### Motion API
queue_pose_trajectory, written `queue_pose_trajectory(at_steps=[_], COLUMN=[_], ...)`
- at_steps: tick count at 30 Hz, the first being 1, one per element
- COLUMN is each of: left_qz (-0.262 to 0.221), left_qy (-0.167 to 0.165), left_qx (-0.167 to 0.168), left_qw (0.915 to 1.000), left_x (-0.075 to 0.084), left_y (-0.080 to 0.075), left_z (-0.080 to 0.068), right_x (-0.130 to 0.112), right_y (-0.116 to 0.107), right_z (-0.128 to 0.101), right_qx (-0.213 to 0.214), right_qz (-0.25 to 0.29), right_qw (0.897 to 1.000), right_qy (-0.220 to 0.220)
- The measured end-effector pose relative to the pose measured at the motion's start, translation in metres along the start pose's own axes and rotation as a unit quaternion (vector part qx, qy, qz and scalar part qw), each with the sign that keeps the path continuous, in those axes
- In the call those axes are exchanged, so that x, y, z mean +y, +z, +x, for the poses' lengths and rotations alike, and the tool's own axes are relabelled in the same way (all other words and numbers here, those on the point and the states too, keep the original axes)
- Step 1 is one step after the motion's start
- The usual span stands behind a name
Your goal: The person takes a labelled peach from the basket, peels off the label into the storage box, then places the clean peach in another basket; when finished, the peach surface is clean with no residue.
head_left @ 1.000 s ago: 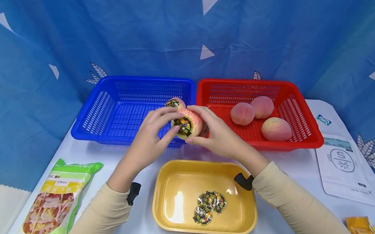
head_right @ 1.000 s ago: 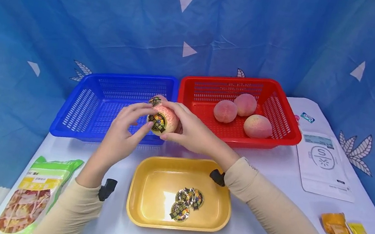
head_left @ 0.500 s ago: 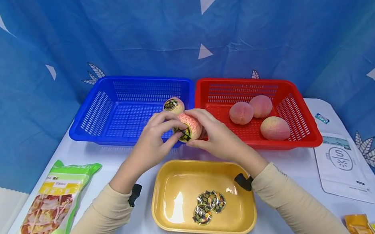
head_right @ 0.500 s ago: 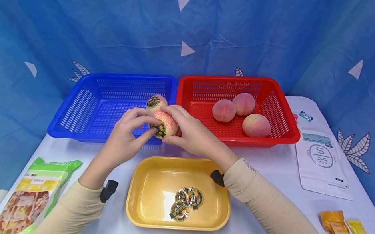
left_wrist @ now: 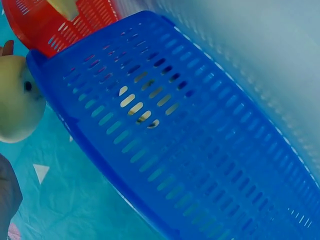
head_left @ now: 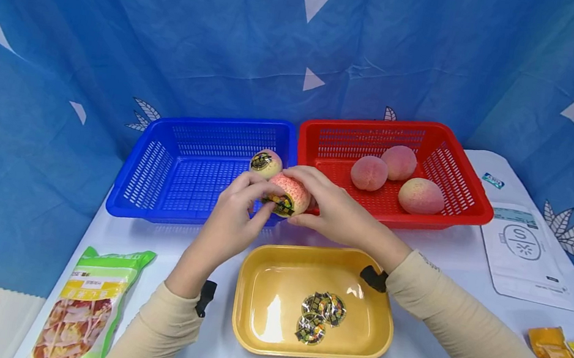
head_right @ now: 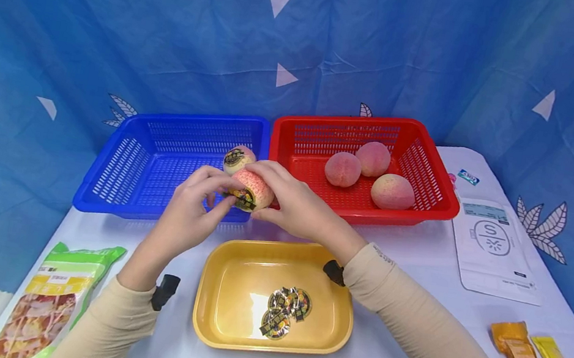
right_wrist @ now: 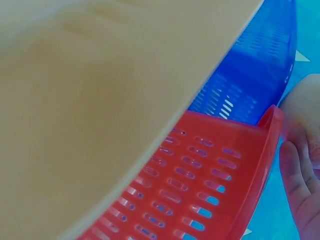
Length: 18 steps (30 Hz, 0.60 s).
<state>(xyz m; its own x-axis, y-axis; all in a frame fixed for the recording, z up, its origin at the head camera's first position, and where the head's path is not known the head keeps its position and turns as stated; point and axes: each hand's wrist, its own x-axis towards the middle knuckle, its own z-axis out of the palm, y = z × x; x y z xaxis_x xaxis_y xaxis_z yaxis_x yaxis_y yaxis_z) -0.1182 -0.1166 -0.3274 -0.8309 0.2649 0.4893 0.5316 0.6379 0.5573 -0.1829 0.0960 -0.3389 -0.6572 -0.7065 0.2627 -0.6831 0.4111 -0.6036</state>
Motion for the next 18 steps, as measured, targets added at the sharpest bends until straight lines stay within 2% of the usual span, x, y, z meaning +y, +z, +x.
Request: queue_pose_trajectory(at_steps=[6,9,18], left_qz=[-0.023,-0.040,-0.089], left_qy=[-0.033,-0.039,-0.046], left_qx=[-0.032,-0.042,-0.018], left_qw=[0.9987,0.9975,0.9948], left_x=[-0.001,-0.001,0.010], left_y=[-0.002,0.000,0.005], left_z=[-0.002,-0.002,-0.002], right_x=[0.002,0.003,0.005], right_y=[-0.003,-0.004,-0.008], right_z=[-0.002,-0.003,-0.009], right_qx=[0.015,0.024,0.036], right_qz=[-0.001,0.004,0.003], right_qw=[1.000,1.000,0.999], right_qy=[0.001,0.003,0.004])
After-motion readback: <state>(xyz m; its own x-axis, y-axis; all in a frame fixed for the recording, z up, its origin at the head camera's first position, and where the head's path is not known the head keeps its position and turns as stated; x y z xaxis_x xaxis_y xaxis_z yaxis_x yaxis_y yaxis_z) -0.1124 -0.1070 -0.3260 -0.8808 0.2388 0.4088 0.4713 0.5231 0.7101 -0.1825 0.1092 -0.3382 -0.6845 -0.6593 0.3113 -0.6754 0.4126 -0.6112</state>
